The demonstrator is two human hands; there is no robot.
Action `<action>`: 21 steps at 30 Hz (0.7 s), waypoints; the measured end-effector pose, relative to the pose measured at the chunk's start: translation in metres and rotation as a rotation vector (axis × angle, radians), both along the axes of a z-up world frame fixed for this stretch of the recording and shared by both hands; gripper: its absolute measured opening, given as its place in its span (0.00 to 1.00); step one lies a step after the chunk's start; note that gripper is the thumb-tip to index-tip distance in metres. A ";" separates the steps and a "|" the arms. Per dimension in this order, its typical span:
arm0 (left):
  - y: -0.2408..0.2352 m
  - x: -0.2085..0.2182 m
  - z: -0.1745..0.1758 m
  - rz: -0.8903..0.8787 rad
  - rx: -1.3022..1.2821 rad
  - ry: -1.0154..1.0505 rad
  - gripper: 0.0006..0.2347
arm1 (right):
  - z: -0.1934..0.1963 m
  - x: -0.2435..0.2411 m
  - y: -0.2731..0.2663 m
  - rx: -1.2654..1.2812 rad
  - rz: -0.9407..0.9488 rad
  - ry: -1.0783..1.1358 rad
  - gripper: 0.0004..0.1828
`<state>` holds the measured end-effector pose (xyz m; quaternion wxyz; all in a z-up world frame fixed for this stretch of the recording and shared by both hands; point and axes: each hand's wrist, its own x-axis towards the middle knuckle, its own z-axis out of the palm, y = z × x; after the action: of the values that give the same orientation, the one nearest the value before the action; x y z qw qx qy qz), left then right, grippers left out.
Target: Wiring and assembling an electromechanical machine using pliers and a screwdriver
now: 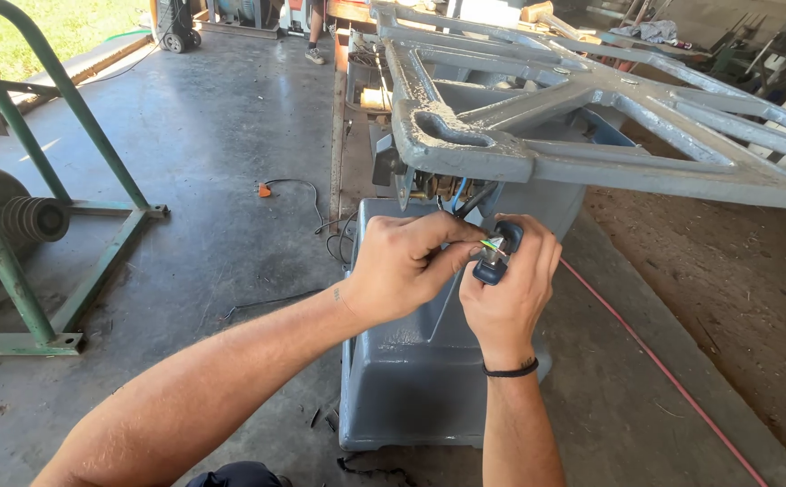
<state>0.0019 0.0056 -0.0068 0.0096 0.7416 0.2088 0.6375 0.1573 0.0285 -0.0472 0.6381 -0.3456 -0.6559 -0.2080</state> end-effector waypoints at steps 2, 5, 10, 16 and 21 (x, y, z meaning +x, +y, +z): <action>0.002 0.000 0.002 0.000 0.023 0.008 0.02 | -0.001 0.000 0.000 -0.011 -0.024 0.003 0.27; -0.001 -0.001 0.007 -0.016 0.041 0.031 0.02 | -0.001 0.000 -0.001 -0.022 -0.067 0.014 0.26; -0.007 -0.009 0.016 -0.045 0.025 0.082 0.02 | 0.001 -0.003 -0.003 -0.027 -0.095 0.027 0.24; -0.016 -0.021 0.027 -0.006 0.029 0.197 0.04 | -0.002 -0.002 0.000 -0.020 -0.161 -0.001 0.23; -0.023 -0.025 0.034 0.052 0.009 0.301 0.07 | 0.002 -0.003 -0.002 0.052 -0.181 -0.030 0.21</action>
<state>-0.0229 -0.0176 0.0268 -0.0416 0.8233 0.2241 0.5199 0.1541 0.0268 -0.0457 0.6155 -0.3834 -0.6259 -0.2872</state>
